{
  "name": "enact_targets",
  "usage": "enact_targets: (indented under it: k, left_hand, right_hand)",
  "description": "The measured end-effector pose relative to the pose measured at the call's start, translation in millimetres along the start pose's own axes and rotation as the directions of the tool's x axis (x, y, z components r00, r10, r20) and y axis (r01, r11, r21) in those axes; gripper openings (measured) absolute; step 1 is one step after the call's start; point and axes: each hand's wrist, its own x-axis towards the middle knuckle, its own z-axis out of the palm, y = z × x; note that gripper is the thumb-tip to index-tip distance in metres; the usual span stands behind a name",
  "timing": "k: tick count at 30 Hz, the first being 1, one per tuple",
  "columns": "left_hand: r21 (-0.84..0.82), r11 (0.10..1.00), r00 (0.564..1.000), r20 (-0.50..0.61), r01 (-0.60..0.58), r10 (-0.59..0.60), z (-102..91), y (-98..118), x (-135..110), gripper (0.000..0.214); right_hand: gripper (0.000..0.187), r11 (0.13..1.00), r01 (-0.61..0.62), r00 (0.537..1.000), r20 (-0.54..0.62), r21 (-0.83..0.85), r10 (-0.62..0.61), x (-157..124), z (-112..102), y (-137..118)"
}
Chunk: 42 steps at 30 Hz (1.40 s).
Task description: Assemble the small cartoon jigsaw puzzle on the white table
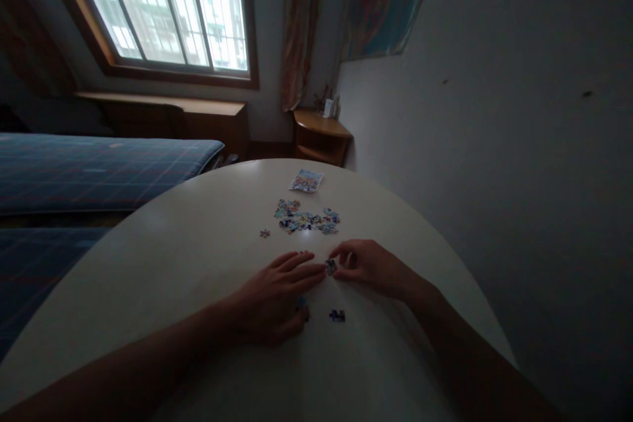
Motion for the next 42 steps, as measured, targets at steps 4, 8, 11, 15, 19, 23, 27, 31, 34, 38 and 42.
enact_targets:
  k: [4,8,11,15,19,23,27,31,34,38,42]
  left_hand:
    - [0.042,0.999,0.999,0.038,0.000,-0.002,-1.5,3.4,2.5,0.075]
    - [0.067,0.998,0.999,0.038,-0.007,0.005,-1.9,5.9,2.9,0.071]
    - [0.082,0.997,1.000,0.010,-0.008,0.008,-0.9,7.3,2.8,0.069]
    - [0.105,0.994,1.000,0.018,-0.006,0.004,-0.7,8.5,3.0,0.067]
    - [0.104,0.995,1.000,0.011,-0.006,0.005,-0.9,8.8,3.0,0.066]
    - [0.103,0.995,1.000,-0.009,0.003,-0.002,-0.2,10.0,3.6,0.065]
    - [0.106,0.994,1.000,-0.016,0.002,0.000,-0.3,12.1,4.6,0.063]
    - [0.135,0.991,1.000,0.005,0.005,-0.006,0.1,12.6,4.6,0.064]
    - [0.132,0.991,1.000,0.001,0.001,-0.001,0.2,12.4,4.1,0.064]
    - [0.107,0.994,1.000,-0.019,0.005,-0.003,-0.9,13.0,4.1,0.063]
    - [0.098,0.995,1.000,-0.027,0.002,0.001,-2.2,14.0,5.0,0.062]
  right_hand:
    - [0.031,0.997,0.058,0.998,0.006,-0.047,-0.058,-1.6,-1.5,1.7]
    - [0.036,0.993,0.117,0.992,0.056,-0.022,-0.116,-3.7,-3.5,2.2]
    - [0.031,0.990,0.138,0.989,0.063,-0.034,-0.136,-4.9,-4.7,1.6]
    - [0.017,0.982,0.172,0.984,0.059,-0.079,-0.168,-4.5,-5.5,0.4]
    - [0.012,0.979,0.168,0.986,0.035,-0.118,-0.165,-3.7,-5.5,-2.3]
    - [0.013,0.978,0.154,0.988,0.004,-0.138,-0.155,-3.9,-4.9,-4.0]
    - [0.022,0.971,0.195,0.981,0.009,-0.141,-0.196,-3.5,-3.9,-0.6]
    - [0.021,0.966,0.220,0.975,0.044,-0.136,-0.216,-2.5,-3.1,3.1]
    - [0.021,0.970,0.211,0.977,0.036,-0.121,-0.208,-2.8,-3.0,2.9]
    - [0.020,0.973,0.200,0.980,0.032,-0.115,-0.198,-3.2,-3.2,1.9]
    - [0.021,0.969,0.214,0.977,0.038,-0.122,-0.211,-2.6,-3.1,2.3]
